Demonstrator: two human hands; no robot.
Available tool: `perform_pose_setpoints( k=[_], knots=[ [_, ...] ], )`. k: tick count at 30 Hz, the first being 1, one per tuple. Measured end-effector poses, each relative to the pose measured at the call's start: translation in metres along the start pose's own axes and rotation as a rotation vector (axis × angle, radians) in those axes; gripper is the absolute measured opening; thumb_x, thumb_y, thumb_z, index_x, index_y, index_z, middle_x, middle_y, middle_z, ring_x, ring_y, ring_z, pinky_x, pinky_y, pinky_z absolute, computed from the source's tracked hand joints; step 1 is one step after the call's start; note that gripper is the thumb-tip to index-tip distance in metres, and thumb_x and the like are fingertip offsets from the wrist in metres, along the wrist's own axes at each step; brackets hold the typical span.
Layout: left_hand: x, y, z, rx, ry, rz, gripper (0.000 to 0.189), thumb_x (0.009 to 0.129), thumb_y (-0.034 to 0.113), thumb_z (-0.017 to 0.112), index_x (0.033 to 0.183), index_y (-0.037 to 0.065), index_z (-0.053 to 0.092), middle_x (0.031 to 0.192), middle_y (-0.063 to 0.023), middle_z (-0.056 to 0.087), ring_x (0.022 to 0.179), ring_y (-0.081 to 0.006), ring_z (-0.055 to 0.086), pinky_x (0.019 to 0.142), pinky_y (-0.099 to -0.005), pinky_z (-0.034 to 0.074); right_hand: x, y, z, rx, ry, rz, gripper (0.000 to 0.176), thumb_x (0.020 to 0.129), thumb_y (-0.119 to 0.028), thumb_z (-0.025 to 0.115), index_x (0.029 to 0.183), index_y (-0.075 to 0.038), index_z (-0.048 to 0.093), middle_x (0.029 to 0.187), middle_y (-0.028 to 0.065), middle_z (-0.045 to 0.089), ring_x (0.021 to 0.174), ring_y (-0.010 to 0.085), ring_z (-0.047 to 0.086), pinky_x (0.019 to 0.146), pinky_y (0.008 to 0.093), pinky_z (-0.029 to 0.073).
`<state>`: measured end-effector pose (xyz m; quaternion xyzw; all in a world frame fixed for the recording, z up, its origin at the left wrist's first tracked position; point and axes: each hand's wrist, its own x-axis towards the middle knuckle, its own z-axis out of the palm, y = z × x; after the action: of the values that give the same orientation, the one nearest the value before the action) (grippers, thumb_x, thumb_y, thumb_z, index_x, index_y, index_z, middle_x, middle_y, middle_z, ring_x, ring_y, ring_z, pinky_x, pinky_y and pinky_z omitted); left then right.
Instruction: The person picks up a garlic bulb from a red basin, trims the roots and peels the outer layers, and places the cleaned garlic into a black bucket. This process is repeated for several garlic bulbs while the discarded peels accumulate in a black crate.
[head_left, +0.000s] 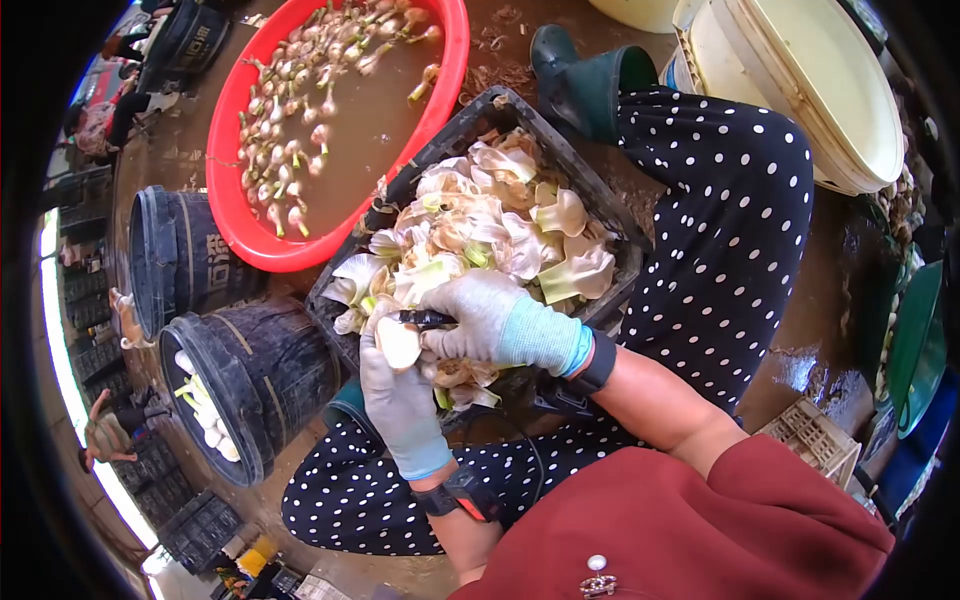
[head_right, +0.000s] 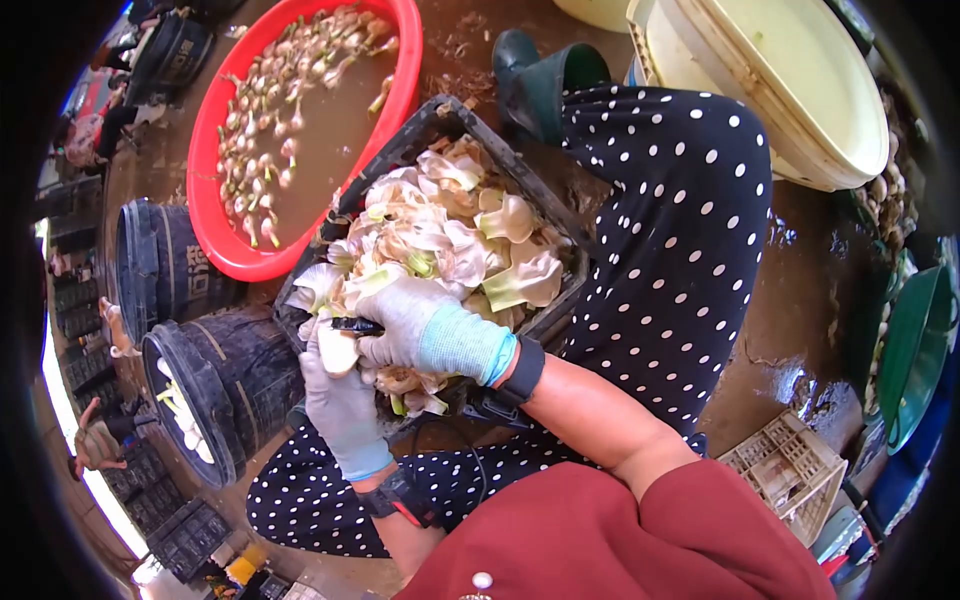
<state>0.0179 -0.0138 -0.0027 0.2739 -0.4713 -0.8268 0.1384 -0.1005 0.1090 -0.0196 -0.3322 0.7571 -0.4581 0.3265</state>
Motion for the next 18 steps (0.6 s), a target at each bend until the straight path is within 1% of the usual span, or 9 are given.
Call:
perform_pose_setpoints(
  k=[1,4,8,11,13,15,16,17,18],
  knots=[
    [0.003,-0.003,-0.004,0.135,-0.016,0.004,0.062,0.086,0.032,0.062,0.133,-0.002,0.040,0.108,-0.0099,0.058,0.081,-0.0146,0.055,0.058,-0.0219,0.043,0.001,0.000,0.000,0.006,-0.002,0.012,0.034,0.078,-0.037,0.065,0.098,-0.009,0.066,0.079,0.0193,0.064,0.078,0.0361,0.063,0.071,0.0432,0.050],
    [0.008,-0.009,-0.008,0.099,-0.004,-0.046,0.068,0.081,0.031,0.067,0.133,-0.004,0.040,0.104,-0.0094,0.057,0.079,-0.0139,0.055,0.057,-0.0202,0.042,0.003,0.003,0.000,0.024,-0.049,0.048,0.025,0.075,-0.030,0.064,0.085,-0.007,0.065,0.072,0.0185,0.062,0.073,0.0365,0.063,0.068,0.0448,0.050],
    [0.009,-0.017,-0.016,0.040,-0.055,-0.085,0.072,0.076,0.025,0.068,0.134,-0.005,0.038,0.105,-0.0129,0.056,0.076,-0.0136,0.053,0.058,-0.0206,0.041,0.008,0.010,0.005,0.001,-0.031,0.132,0.028,0.070,-0.026,0.065,0.085,-0.002,0.063,0.071,0.0220,0.061,0.074,0.0377,0.063,0.068,0.0446,0.050],
    [0.008,-0.016,0.001,0.086,-0.046,-0.052,0.074,0.075,0.024,0.067,0.136,-0.006,0.036,0.107,-0.0135,0.056,0.076,-0.0138,0.052,0.058,-0.0211,0.041,0.011,0.020,0.010,0.182,-0.027,0.190,0.033,0.070,-0.027,0.064,0.086,0.002,0.061,0.075,0.0234,0.061,0.075,0.0376,0.063,0.068,0.0435,0.050],
    [0.011,-0.018,-0.001,0.076,-0.059,-0.028,0.074,0.076,0.021,0.065,0.137,-0.007,0.034,0.111,-0.0139,0.054,0.079,-0.0150,0.052,0.060,-0.0224,0.042,0.012,0.022,0.007,0.177,-0.050,0.234,0.034,0.074,-0.025,0.064,0.090,0.004,0.060,0.078,0.0245,0.062,0.077,0.0360,0.064,0.069,0.0414,0.050],
    [0.009,-0.012,0.001,0.130,-0.104,-0.035,0.073,0.079,0.025,0.065,0.137,-0.007,0.034,0.122,-0.0157,0.051,0.094,-0.0191,0.055,0.075,-0.0264,0.047,0.008,0.028,0.005,0.666,-0.088,0.180,0.033,0.081,-0.025,0.061,0.096,0.004,0.061,0.084,0.0258,0.062,0.082,0.0355,0.063,0.072,0.0401,0.049],
    [0.008,-0.014,0.004,0.147,-0.082,-0.015,0.075,0.082,0.028,0.065,0.138,-0.009,0.031,0.135,-0.0191,0.043,0.118,-0.0257,0.050,0.099,-0.0336,0.040,0.009,0.026,0.005,0.659,-0.086,0.168,0.033,0.081,-0.025,0.061,0.096,0.004,0.061,0.084,0.0258,0.062,0.082,0.0355,0.063,0.072,0.0401,0.049],
    [0.006,-0.014,0.002,0.145,-0.081,-0.006,0.075,0.082,0.028,0.065,0.138,-0.009,0.031,0.135,-0.0191,0.043,0.118,-0.0257,0.050,0.099,-0.0336,0.040,0.008,0.024,0.005,0.520,-0.084,0.166,0.034,0.082,-0.026,0.062,0.098,0.003,0.061,0.085,0.0237,0.063,0.081,0.0319,0.063,0.072,0.0383,0.049],
    [0.006,-0.014,-0.001,0.271,-0.047,-0.009,0.071,0.084,0.026,0.064,0.137,-0.009,0.033,0.134,-0.0191,0.044,0.119,-0.0261,0.049,0.101,-0.0349,0.038,0.007,0.021,0.006,0.381,-0.081,0.164,0.035,0.084,-0.028,0.062,0.100,0.003,0.061,0.086,0.0216,0.064,0.081,0.0283,0.063,0.072,0.0366,0.049]
  ],
)
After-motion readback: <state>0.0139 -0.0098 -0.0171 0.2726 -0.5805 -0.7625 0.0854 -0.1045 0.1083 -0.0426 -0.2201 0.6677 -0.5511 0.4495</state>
